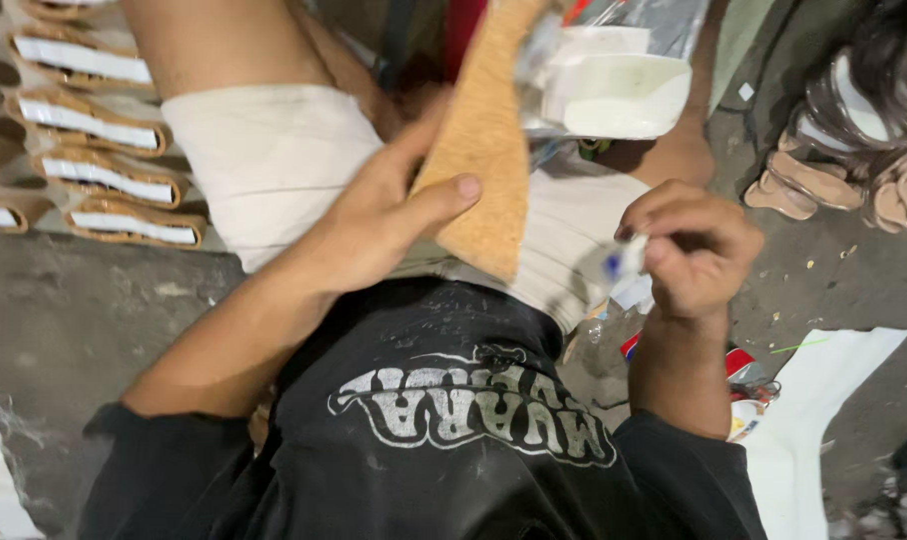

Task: The person sits on the floor and applies white glue to the edges of a cork shoe sole using a toothbrush. They repeatedly dip the brush into a container of glue and spread it along the perimeter of the sole, then place the finished sole onto a stack of similar soles.

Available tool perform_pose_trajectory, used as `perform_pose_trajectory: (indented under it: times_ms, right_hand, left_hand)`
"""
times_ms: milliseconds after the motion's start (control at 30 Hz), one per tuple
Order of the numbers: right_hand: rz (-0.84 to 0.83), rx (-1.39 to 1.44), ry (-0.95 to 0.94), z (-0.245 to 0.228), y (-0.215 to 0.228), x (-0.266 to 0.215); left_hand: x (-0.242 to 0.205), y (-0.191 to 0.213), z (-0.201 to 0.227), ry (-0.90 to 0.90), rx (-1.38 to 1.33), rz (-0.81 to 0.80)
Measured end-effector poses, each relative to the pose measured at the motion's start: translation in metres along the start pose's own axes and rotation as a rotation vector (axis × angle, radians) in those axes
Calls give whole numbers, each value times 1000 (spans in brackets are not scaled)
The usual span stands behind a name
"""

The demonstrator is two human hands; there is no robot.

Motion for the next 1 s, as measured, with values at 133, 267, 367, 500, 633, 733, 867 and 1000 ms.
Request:
perform_pose_trajectory:
  times_ms: [133, 267, 367, 500, 633, 733, 867, 1000]
  right_hand:
    - [227, 319, -136, 16, 4, -19]
    - [319, 476, -208, 24, -7, -19]
    - [286, 435, -157, 11, -17, -10]
    - [299, 188, -17, -19, -19, -2]
    - [255, 55, 59, -32, -28, 11]
    - [253, -99, 71, -31, -38, 17]
    - [248, -208, 116, -24, -53, 19]
    - [295, -239, 69, -19, -59, 20]
  left_hand:
    - [-12, 21, 40, -141, 404, 219]
    - [-16, 22, 72, -167, -51, 21]
    - [-16, 28, 79, -188, 93, -59]
    - [-7, 43, 71, -388, 278, -9]
    - [16, 47, 44, -434, -95, 47]
    - [34, 32, 15, -416, -188, 197]
    - [29, 14, -12, -405, -180, 299]
    - [20, 2, -14, -427, -101, 300]
Point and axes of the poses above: each hand's wrist, its own x-axis towards the middle knuckle, its own y-axis out of the back of the hand, z = x × y, the point moved 5 cm from there along x, towards the middle knuckle, and after that the axes turned 3 degrees about y, right-handed, at the moved point
